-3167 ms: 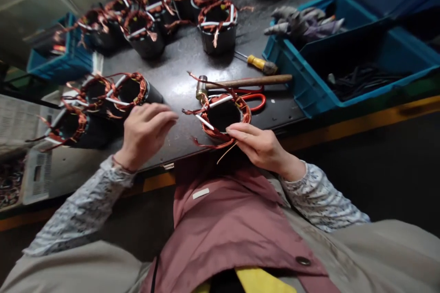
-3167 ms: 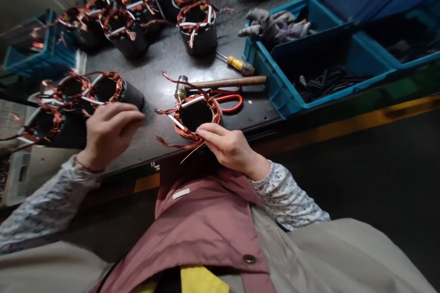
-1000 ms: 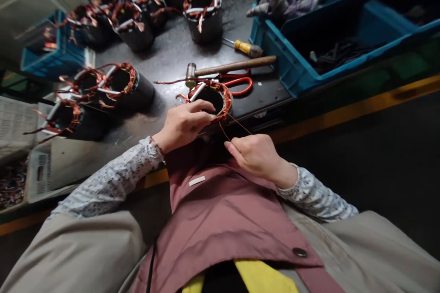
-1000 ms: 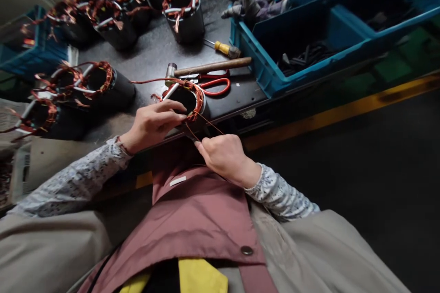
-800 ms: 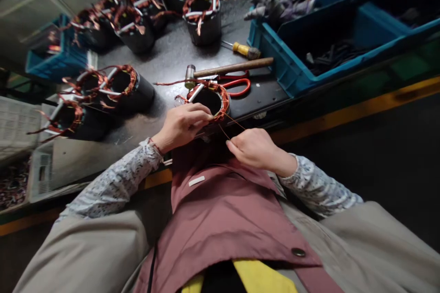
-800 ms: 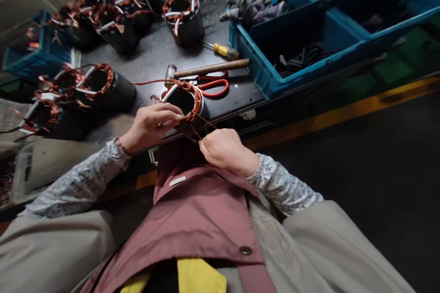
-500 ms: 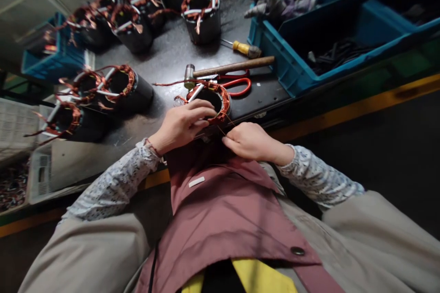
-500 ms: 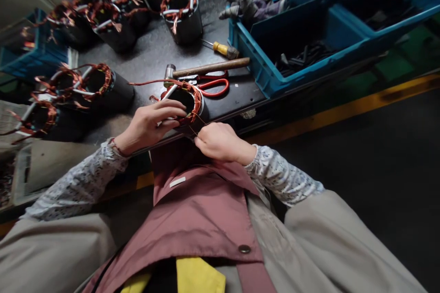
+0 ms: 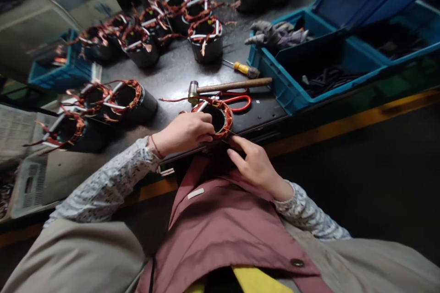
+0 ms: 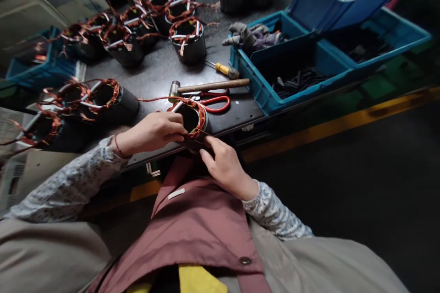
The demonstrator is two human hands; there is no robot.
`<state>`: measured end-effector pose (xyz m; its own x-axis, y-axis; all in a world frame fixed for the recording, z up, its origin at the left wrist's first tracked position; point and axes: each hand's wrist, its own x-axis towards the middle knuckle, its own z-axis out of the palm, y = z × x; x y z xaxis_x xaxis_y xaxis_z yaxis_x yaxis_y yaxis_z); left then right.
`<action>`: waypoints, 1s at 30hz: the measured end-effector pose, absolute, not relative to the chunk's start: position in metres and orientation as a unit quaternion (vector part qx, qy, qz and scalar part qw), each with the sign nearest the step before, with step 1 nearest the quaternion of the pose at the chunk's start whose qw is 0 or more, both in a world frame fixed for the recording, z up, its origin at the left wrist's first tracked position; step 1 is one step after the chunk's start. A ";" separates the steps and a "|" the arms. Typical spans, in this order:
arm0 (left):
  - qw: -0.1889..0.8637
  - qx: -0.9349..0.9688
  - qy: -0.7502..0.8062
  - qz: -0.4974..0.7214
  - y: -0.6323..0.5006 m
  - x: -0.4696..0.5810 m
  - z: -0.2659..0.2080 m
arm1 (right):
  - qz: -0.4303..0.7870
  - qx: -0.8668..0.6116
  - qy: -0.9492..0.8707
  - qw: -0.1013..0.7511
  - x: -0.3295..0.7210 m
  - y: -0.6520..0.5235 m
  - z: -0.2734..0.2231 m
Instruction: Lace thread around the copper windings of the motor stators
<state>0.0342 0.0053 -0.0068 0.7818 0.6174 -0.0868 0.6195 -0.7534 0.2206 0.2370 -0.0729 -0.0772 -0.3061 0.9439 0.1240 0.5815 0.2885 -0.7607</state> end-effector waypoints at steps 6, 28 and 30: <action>0.065 0.954 0.293 -0.010 0.003 0.034 -0.004 | 0.436 -0.478 -0.536 0.542 0.235 -0.069 -0.058; 0.363 0.770 0.512 0.113 0.007 0.076 0.012 | 0.526 -0.517 -0.535 0.412 0.251 -0.080 -0.059; 0.404 0.731 0.534 0.131 -0.002 0.080 0.010 | 0.386 -0.444 -0.708 0.391 0.256 -0.077 -0.061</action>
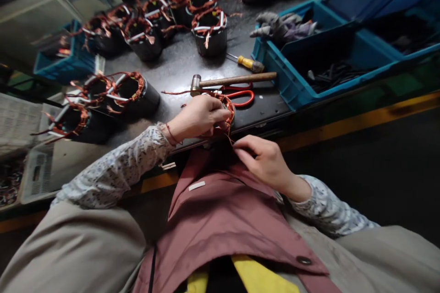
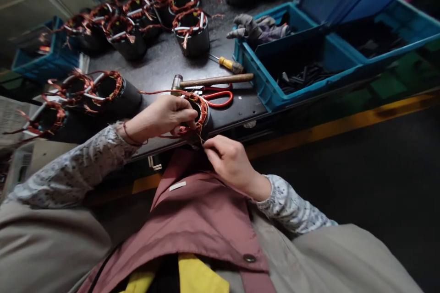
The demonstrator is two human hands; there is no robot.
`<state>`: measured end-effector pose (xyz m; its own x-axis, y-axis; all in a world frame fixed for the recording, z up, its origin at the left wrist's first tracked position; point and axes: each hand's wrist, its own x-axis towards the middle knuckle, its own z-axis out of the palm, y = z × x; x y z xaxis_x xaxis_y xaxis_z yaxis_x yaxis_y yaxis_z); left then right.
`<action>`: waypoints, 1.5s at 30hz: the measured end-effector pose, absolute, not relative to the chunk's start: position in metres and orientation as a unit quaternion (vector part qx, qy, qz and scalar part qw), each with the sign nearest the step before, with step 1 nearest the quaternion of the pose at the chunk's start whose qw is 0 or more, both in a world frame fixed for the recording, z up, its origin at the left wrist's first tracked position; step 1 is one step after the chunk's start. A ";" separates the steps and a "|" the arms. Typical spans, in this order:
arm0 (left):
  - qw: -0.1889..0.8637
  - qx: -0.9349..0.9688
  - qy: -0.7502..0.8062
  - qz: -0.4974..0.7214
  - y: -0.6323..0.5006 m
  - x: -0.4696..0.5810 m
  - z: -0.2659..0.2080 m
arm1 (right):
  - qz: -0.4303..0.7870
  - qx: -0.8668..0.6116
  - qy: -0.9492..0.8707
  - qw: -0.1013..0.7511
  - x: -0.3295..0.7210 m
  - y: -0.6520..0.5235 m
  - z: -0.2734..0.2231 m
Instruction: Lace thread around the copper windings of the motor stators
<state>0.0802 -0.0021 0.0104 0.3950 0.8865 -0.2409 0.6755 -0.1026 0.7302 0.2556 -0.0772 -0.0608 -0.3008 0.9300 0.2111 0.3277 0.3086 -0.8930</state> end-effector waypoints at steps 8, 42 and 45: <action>0.303 0.709 0.582 0.259 -0.051 0.089 -0.014 | 0.171 -0.238 -0.879 0.377 0.258 -0.045 -0.060; -0.144 0.839 0.469 0.237 -0.075 0.057 -0.061 | 0.378 -0.352 -0.761 0.393 0.259 -0.083 -0.036; -0.116 0.835 0.496 0.210 -0.067 0.059 -0.071 | 0.371 -0.316 -0.735 0.472 0.254 -0.085 -0.038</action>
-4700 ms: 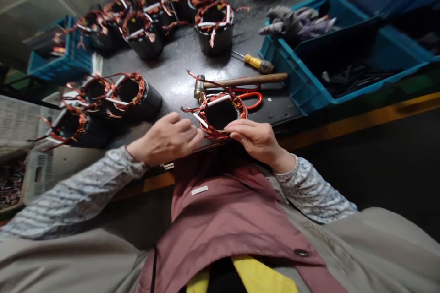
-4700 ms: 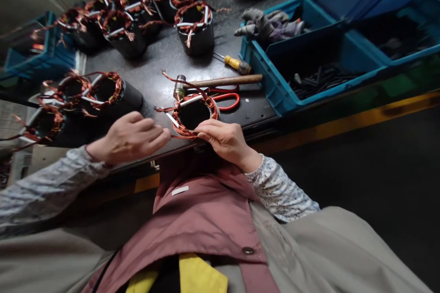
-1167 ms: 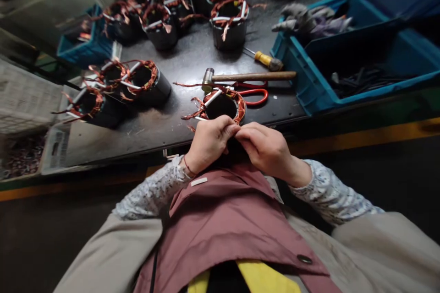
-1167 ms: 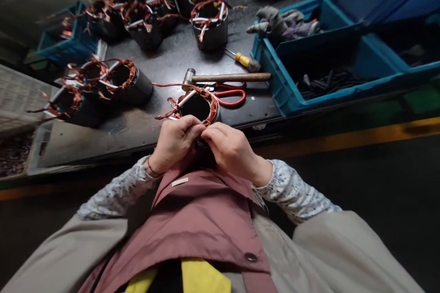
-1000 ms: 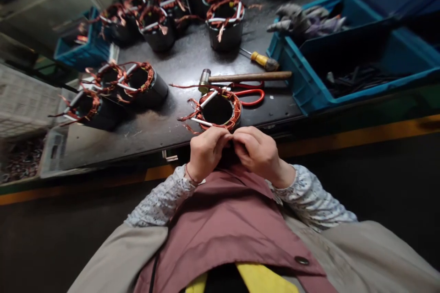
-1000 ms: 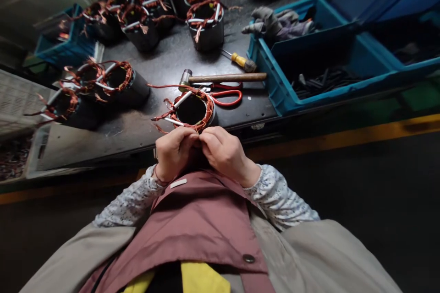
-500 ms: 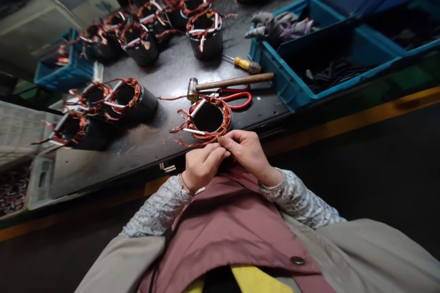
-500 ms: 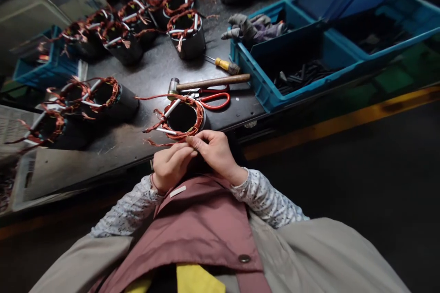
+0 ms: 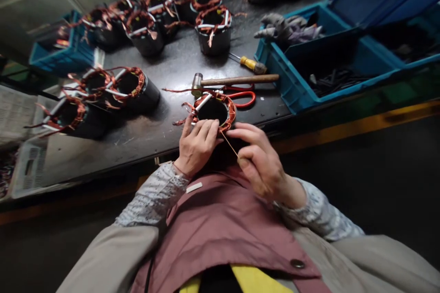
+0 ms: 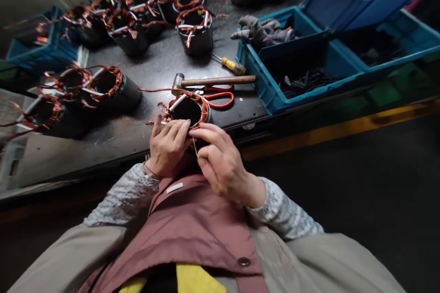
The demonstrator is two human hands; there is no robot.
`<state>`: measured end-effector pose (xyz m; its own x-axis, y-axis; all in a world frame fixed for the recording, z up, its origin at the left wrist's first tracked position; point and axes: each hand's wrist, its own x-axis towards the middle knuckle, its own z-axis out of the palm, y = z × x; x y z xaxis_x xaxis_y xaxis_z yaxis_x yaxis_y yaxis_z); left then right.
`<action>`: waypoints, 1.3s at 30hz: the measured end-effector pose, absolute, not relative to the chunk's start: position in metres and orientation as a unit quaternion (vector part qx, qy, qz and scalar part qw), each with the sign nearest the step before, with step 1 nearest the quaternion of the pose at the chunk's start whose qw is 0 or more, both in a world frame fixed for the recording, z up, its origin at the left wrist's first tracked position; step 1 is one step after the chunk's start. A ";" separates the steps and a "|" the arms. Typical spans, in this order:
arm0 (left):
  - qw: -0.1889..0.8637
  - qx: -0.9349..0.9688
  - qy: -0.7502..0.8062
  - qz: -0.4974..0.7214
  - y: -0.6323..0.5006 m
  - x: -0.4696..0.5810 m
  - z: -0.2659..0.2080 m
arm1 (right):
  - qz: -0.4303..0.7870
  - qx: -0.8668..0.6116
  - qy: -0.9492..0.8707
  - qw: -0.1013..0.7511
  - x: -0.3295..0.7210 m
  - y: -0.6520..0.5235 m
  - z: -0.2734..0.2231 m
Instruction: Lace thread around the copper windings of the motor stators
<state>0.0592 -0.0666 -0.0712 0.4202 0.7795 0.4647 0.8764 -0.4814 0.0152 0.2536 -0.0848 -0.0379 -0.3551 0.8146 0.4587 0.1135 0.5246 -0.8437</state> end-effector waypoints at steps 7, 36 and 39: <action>0.083 -0.817 -0.524 -0.225 -0.066 0.066 -0.077 | 0.689 -0.332 -0.448 0.463 0.217 -0.105 -0.047; 0.053 -0.947 -0.287 -0.133 -0.039 0.033 -0.031 | 0.752 -0.224 -0.257 0.564 0.242 -0.099 -0.046; 0.060 -0.928 -0.353 -0.105 -0.043 0.031 -0.030 | 0.721 -0.203 -0.327 0.576 0.247 -0.097 -0.051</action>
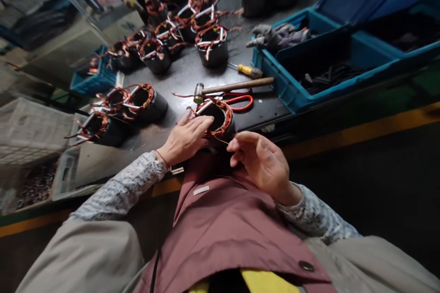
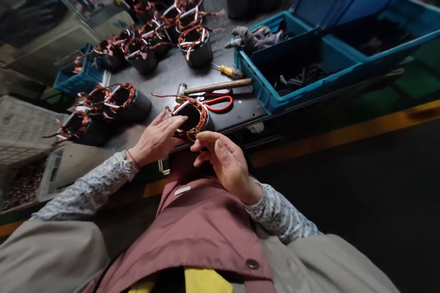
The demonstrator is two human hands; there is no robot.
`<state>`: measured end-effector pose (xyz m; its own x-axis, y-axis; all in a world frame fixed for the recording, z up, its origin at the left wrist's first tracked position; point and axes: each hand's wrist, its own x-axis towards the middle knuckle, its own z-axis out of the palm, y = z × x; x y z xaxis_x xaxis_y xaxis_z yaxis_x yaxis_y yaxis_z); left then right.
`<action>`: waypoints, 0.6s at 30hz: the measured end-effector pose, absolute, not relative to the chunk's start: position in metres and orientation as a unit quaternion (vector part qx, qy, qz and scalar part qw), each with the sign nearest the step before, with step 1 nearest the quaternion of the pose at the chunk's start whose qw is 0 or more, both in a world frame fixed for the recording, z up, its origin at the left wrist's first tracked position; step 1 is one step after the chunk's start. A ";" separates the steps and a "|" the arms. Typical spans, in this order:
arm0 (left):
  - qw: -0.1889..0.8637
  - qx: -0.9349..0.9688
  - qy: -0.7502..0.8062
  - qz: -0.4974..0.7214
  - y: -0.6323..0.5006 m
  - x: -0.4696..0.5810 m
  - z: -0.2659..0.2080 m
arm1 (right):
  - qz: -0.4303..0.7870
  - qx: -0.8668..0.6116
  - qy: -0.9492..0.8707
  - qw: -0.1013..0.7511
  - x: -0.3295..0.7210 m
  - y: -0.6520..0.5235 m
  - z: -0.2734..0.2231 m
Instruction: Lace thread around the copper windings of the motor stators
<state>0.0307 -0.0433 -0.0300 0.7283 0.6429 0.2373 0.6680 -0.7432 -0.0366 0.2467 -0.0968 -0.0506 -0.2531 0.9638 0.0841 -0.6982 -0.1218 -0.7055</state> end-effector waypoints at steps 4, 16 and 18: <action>0.026 -0.926 -0.362 -0.105 -0.043 0.024 -0.040 | 0.678 -0.235 -0.420 0.555 0.243 -0.105 -0.062; 0.012 -0.922 -0.308 -0.235 -0.014 0.042 -0.026 | 0.544 -0.439 -0.468 0.541 0.235 -0.080 -0.065; 0.051 -0.942 -0.246 -0.222 -0.017 0.045 -0.020 | 0.519 -0.439 -0.517 0.521 0.237 -0.075 -0.063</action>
<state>0.0449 -0.0171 -0.0198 0.7809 0.4404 0.4430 0.4860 -0.8739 0.0120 0.2374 -0.0753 -0.0627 -0.0725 0.9939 0.0833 -0.0866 0.0769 -0.9933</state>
